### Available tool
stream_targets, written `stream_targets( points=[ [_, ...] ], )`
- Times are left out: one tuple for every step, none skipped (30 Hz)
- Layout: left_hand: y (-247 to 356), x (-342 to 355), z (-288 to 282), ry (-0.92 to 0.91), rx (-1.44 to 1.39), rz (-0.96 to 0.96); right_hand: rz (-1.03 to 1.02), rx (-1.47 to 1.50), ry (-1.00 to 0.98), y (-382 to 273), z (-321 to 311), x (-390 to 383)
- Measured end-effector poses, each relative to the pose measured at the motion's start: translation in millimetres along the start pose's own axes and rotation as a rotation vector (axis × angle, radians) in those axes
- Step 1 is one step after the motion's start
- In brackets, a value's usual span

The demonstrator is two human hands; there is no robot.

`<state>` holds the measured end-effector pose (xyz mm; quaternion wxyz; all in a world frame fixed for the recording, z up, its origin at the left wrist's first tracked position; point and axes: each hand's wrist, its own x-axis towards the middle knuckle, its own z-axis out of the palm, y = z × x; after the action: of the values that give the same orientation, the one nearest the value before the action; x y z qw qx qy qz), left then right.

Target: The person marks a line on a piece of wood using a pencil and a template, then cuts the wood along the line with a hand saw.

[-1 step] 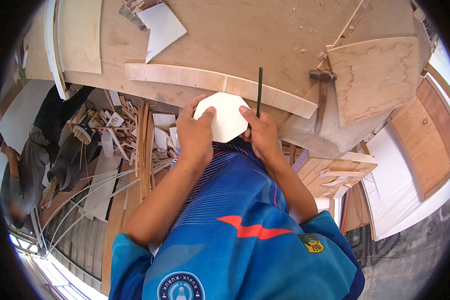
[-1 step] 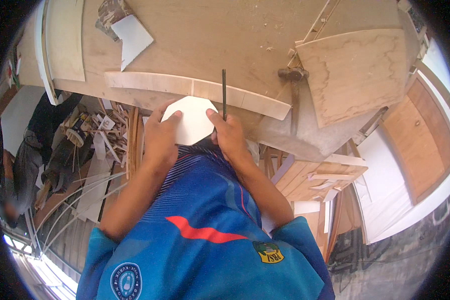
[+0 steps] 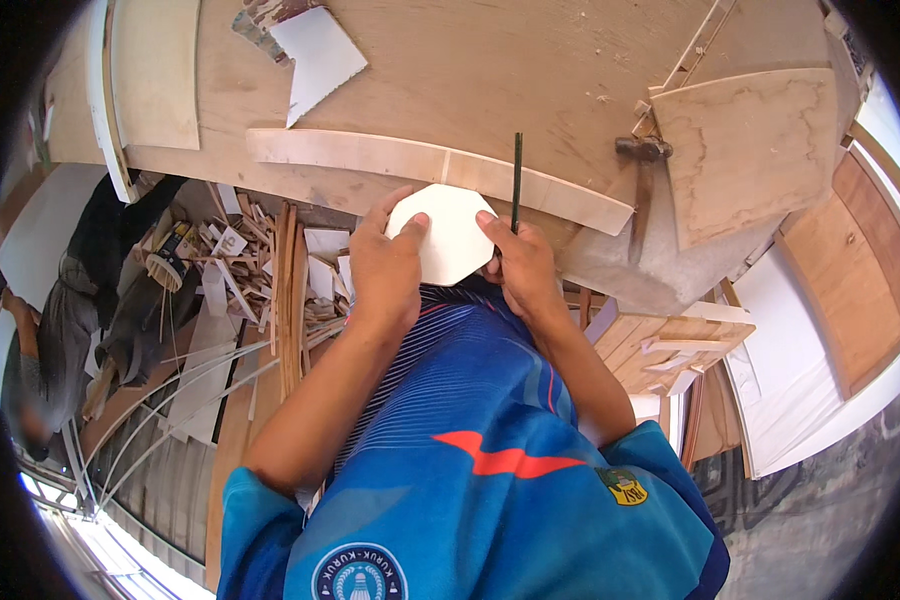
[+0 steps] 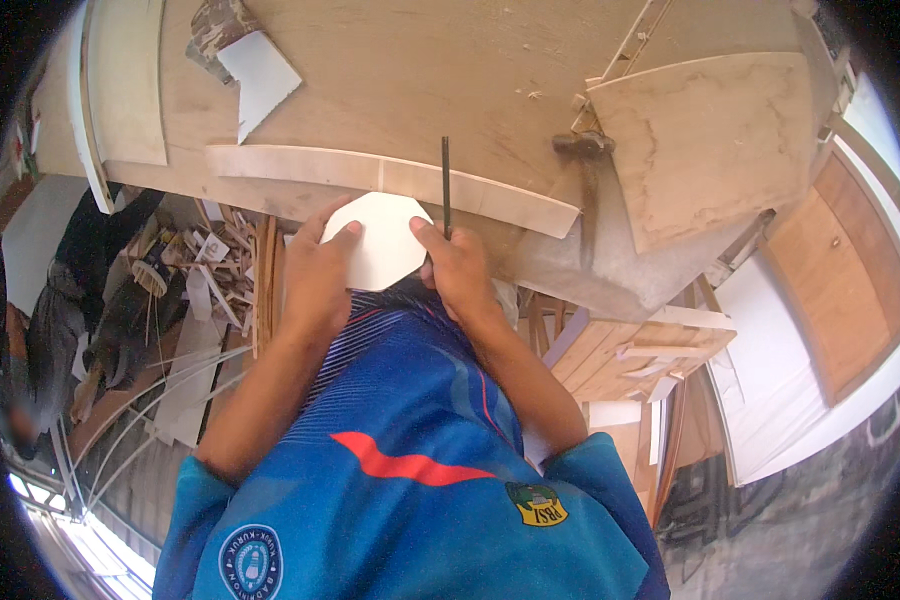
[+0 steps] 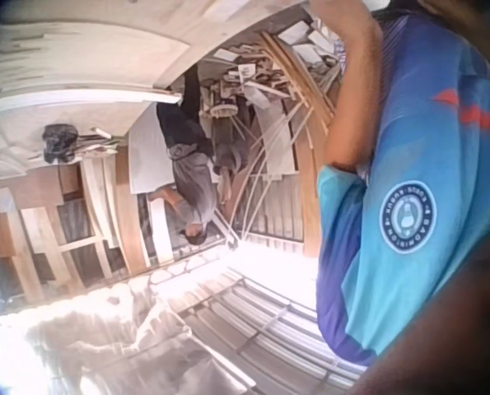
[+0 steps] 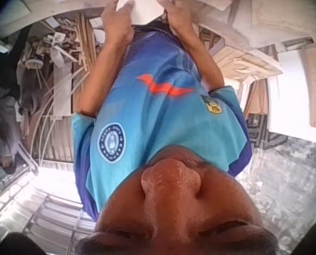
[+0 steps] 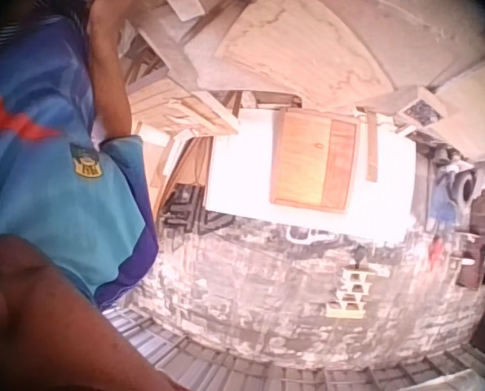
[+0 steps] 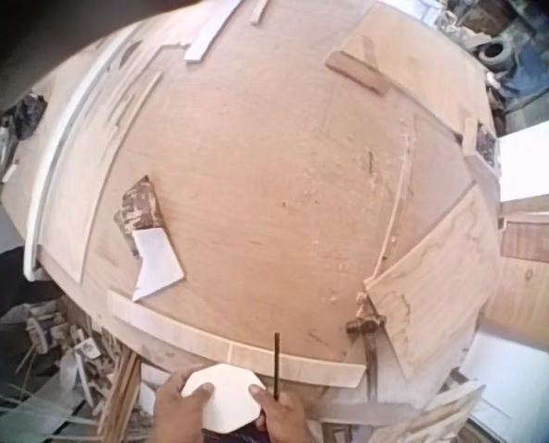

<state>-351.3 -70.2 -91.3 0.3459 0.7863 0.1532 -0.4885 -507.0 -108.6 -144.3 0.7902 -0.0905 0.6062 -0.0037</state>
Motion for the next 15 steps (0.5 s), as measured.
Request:
stream_targets(
  points=[
    [0.1, 0.4, -1.7, -0.051, 0.021, 0.008, 0.011, 0.035, -0.016, -0.6, -0.3, -0.1],
    [-0.2, 2.0, -3.8, -0.054, 0.024, 0.007, 0.011, 0.038, -0.012, 0.6, -2.1, 0.3],
    [1.2, 4.7, -6.9, -0.121, 0.011, -0.033, -0.008, 0.058, -0.009, 0.9, -2.2, 0.8],
    [2.8, 6.5, -8.0, -0.187, -0.002, -0.072, -0.027, 0.078, -0.005, 0.6, -2.6, 1.2],
    [5.2, 6.9, -7.6, -0.191, -0.003, -0.071, -0.030, 0.079, -0.003, -1.4, -4.3, 1.1],
    [8.4, 6.6, -6.5, -0.223, 0.003, -0.115, -0.022, 0.081, -0.027, -3.9, -7.6, 0.7],
    [9.9, 7.0, -5.8, -0.256, 0.009, -0.159, -0.014, 0.084, -0.051, -6.4, -9.5, 0.5],
    [9.0, 8.6, -6.4, -0.260, 0.008, -0.159, -0.016, 0.082, -0.048, -9.0, -8.3, 0.5],
    [7.8, 9.7, -8.0, -0.274, -0.006, -0.163, -0.032, 0.050, -0.041, -11.5, -5.7, -0.6],
    [6.5, 10.8, -9.0, -0.288, -0.020, -0.168, -0.047, 0.017, -0.033, -12.8, -4.9, -0.7],
    [5.4, 12.8, -9.0, -0.290, -0.020, -0.171, -0.046, 0.017, -0.029, -12.6, -7.1, 0.4],
    [4.5, 15.4, -9.0, -0.302, -0.019, -0.180, -0.026, 0.033, -0.042, -12.1, -9.3, 1.9],
    [3.7, 16.8, -8.8, -0.313, -0.017, -0.188, -0.007, 0.049, -0.055, -12.2, -10.3, 2.4],
    [3.2, 15.8, -7.2, -0.315, -0.018, -0.191, -0.005, 0.047, -0.053, -12.1, -9.3, 2.0],
    [3.1, 14.1, -4.1, -0.313, 0.006, -0.181, -0.028, 0.075, -0.021, -15.1, -5.2, 0.6]
  ],
)
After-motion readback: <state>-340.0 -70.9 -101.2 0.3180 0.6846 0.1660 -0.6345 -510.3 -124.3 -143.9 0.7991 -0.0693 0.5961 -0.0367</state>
